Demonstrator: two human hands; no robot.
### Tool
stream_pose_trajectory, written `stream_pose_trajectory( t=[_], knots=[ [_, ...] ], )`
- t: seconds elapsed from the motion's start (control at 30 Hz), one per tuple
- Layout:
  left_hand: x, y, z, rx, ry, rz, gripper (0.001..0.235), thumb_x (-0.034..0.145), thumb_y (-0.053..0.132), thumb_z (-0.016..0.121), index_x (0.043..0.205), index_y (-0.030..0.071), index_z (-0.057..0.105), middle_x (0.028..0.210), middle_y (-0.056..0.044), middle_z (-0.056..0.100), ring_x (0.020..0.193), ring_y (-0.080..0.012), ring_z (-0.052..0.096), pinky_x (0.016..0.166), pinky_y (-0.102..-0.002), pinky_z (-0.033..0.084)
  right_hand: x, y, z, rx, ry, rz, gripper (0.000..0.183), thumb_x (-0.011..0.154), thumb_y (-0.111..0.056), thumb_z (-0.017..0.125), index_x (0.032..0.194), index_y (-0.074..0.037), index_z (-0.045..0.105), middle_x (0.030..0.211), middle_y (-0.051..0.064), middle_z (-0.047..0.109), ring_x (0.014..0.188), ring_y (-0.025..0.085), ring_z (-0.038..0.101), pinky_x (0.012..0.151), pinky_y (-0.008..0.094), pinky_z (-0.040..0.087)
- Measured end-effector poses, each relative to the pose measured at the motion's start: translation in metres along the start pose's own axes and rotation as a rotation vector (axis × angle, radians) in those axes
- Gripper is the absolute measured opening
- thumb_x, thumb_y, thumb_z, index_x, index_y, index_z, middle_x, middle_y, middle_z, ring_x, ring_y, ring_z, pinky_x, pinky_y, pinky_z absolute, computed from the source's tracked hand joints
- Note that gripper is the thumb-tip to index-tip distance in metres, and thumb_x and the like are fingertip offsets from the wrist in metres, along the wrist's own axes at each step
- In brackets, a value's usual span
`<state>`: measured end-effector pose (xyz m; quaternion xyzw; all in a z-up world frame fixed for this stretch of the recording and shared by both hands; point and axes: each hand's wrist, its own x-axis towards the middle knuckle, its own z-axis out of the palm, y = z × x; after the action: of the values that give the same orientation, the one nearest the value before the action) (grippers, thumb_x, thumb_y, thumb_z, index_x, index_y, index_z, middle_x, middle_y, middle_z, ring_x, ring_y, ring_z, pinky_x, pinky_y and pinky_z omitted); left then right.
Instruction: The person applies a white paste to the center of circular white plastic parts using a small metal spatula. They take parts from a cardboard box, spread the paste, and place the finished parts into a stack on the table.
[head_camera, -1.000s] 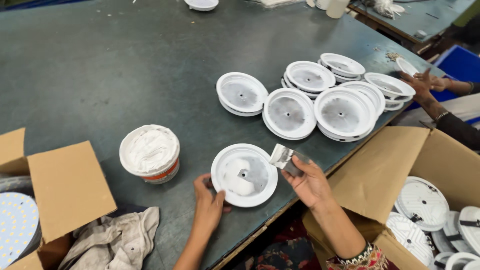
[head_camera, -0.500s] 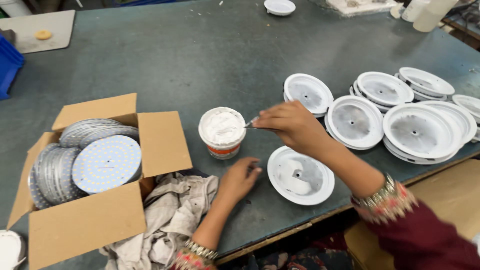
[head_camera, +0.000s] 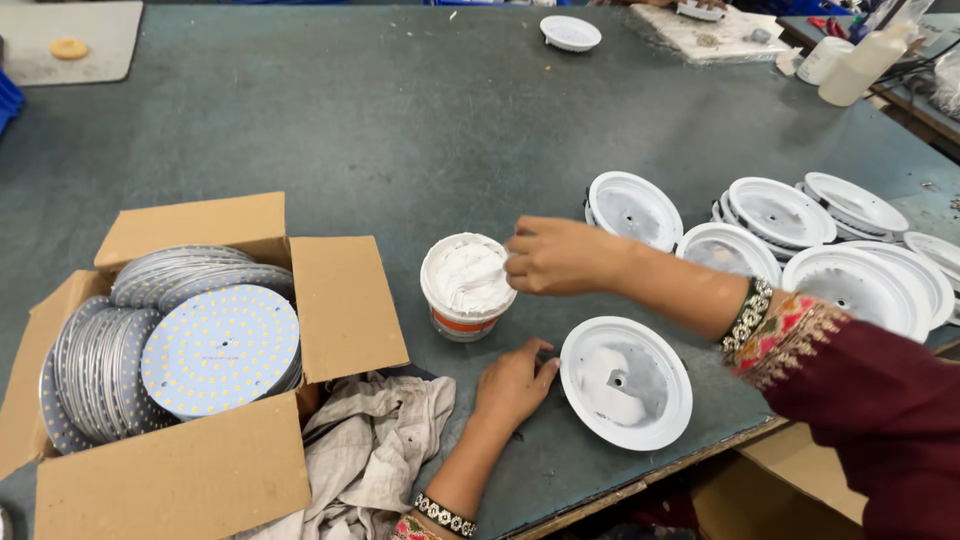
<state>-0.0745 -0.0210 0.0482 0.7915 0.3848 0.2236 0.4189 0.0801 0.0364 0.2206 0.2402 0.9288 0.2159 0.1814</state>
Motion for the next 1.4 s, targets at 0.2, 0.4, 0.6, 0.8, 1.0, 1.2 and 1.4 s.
stream_pose_trajectory(
  t=[0.2,0.4,0.6,0.8,1.0,1.2,1.4],
  knots=[
    [-0.001,-0.006,-0.003,-0.082,0.012,-0.007,0.030,0.091,0.031,0.067,0.115,0.013,0.070,0.090,-0.011,0.077,0.088,-0.0325,0.074,0.077,-0.047,0.056,0.012,0.010,-0.007,0.272,0.514,0.255,0.031,0.085,-0.004,0.067,0.110,-0.017,0.080,0.111,0.000,0.077,0.103,0.020,0.069,0.097,0.036,0.047],
    [-0.001,-0.001,-0.006,-0.077,-0.002,0.003,0.030,0.090,0.030,0.068,0.114,0.012,0.069,0.090,-0.011,0.078,0.089,-0.0326,0.073,0.077,-0.047,0.055,0.025,-0.040,0.047,1.415,0.699,0.836,0.022,0.094,-0.015,0.072,0.116,-0.016,0.079,0.107,0.003,0.080,0.101,0.013,0.071,0.093,0.032,0.054],
    [-0.003,0.000,-0.008,-0.050,-0.034,-0.008,0.031,0.091,0.030,0.066,0.117,0.013,0.068,0.092,-0.010,0.078,0.089,-0.0311,0.073,0.077,-0.046,0.055,0.020,-0.042,0.084,1.904,1.084,0.875,0.028,0.097,-0.014,0.071,0.122,-0.002,0.073,0.112,0.009,0.077,0.103,0.016,0.072,0.098,0.033,0.055],
    [-0.002,-0.001,-0.007,-0.042,-0.012,0.020,0.030,0.093,0.030,0.065,0.116,0.011,0.068,0.094,-0.011,0.077,0.090,-0.0317,0.073,0.077,-0.046,0.055,-0.003,-0.014,0.088,2.363,1.272,1.017,0.020,0.095,-0.014,0.072,0.109,-0.001,0.068,0.106,0.012,0.074,0.095,0.022,0.072,0.087,0.037,0.058],
    [-0.002,-0.002,-0.006,-0.043,-0.014,-0.002,0.029,0.093,0.030,0.064,0.116,0.012,0.068,0.093,-0.011,0.078,0.089,-0.0318,0.073,0.078,-0.047,0.055,-0.014,-0.006,0.082,2.236,1.028,1.214,0.022,0.093,-0.015,0.071,0.110,-0.003,0.066,0.104,0.009,0.074,0.094,0.019,0.072,0.085,0.038,0.060],
    [-0.002,0.001,-0.006,-0.015,-0.033,-0.024,0.028,0.094,0.030,0.064,0.116,0.013,0.068,0.093,-0.009,0.077,0.090,-0.0316,0.073,0.077,-0.047,0.055,-0.015,-0.053,0.095,2.138,0.814,1.297,0.024,0.093,-0.014,0.069,0.113,-0.001,0.067,0.105,0.011,0.074,0.094,0.017,0.072,0.086,0.036,0.061],
    [-0.005,0.000,-0.006,-0.008,-0.027,-0.021,0.029,0.093,0.032,0.064,0.116,0.013,0.068,0.093,-0.010,0.078,0.090,-0.0322,0.073,0.077,-0.047,0.055,-0.021,-0.061,0.083,2.292,0.782,1.171,0.025,0.091,-0.011,0.069,0.112,0.002,0.066,0.105,0.014,0.076,0.095,0.022,0.075,0.087,0.038,0.063]
  ],
)
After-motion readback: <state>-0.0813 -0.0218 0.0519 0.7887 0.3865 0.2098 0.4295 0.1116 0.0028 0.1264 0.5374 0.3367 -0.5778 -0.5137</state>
